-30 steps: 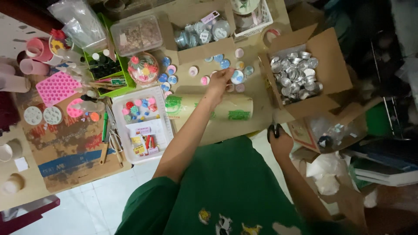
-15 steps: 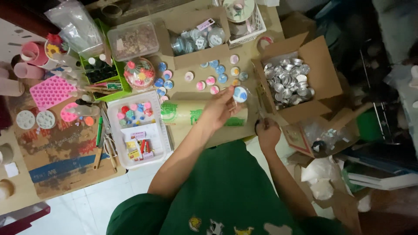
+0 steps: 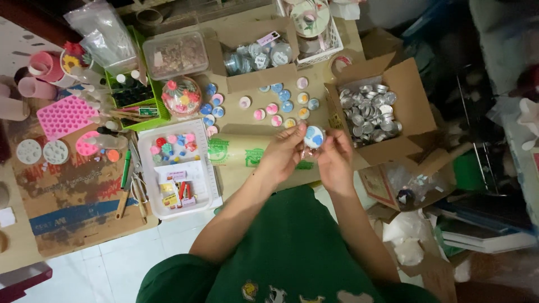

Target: Packaging small tealight or decorative candles using plastic wrap and scissors.

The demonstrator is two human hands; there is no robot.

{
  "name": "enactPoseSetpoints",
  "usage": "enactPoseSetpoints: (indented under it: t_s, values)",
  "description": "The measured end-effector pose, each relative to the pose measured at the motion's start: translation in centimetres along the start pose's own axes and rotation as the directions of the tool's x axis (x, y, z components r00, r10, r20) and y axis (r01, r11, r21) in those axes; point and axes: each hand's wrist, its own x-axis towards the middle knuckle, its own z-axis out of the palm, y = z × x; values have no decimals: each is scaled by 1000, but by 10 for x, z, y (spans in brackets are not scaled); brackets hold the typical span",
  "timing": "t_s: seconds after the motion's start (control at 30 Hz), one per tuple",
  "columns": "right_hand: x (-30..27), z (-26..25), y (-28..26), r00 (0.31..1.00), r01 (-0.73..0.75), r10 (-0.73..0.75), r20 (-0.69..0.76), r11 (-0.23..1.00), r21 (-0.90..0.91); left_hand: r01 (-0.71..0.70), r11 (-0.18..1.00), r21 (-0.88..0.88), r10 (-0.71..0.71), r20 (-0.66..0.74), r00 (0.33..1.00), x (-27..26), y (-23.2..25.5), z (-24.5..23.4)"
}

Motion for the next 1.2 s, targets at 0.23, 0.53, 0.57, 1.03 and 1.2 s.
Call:
enactPoseSetpoints:
  t_s: [0.23,0.53,0.57,1.03,1.2]
  values:
    - [-13,13,-1,1000,8,-8,27,1000,19,-96,995,37,95,51,994,-15,6,9]
    - [-23,26,-17,983,184,-181,39,979,-86,-288,897,334,246,163,955,-51,24,25]
    - [-24,23,-15,978,205,-201,54,975,-84,-290,903,318,241,184,953,-49,21,18]
    - [-4,-29,-30,949,287,-199,245,868,-406,-295,908,296,201,309,930,-72,25,24]
    - [-2,-11,-63,855,511,-336,395,672,-536,-326,878,352,202,345,917,-76,31,26]
